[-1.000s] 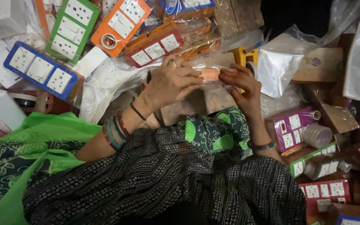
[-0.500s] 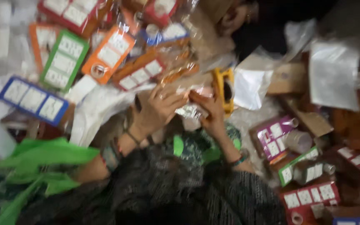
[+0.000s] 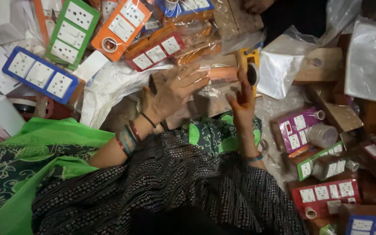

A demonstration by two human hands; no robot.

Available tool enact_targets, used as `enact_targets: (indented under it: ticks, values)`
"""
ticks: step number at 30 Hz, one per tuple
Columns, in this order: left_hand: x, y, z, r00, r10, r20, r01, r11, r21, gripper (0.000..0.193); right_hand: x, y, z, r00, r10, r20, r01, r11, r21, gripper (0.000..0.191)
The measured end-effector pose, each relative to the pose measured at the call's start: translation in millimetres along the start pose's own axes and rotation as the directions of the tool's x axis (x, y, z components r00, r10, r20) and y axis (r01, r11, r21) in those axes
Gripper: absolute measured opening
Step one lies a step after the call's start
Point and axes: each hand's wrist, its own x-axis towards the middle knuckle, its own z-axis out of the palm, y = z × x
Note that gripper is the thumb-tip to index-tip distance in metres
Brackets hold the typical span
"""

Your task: The person sits on the floor among piles of electrical switch boards and wraps each board in clear plastic film. They pull film from a handheld tape dispenser, wind it around a board, and set the wrapped board aside, working through the boards one at a time.

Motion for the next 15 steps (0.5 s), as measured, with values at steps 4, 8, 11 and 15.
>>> enact_targets:
  ticks: [4,8,11,15]
  values:
    - [13.5,-17.2,0.6,0.999,0.04,0.033,-0.037,0.996,-0.082,0.051,13.8,1.8,-0.4,0.995,-0.076,0.068,0.083,0.99,-0.114,0.071]
    - [22.8,-27.5,-4.2,0.995,0.067,0.071,-0.055,0.986,-0.157,0.055,34.1,-11.4,-3.9,0.937,-0.238,0.254,0.299,0.925,-0.234,0.058]
    - [24.8,-26.9,-6.6,0.994,0.089,0.063,-0.078,0.982,-0.17,0.051,42.6,-21.9,-4.5,0.893,-0.282,0.351,0.418,0.81,-0.412,0.054]
    - [23.7,-22.1,-6.9,0.997,0.078,0.007,-0.076,0.987,-0.141,0.04,45.0,-30.1,-4.3,0.89,-0.266,0.371,0.408,0.826,-0.388,0.041]
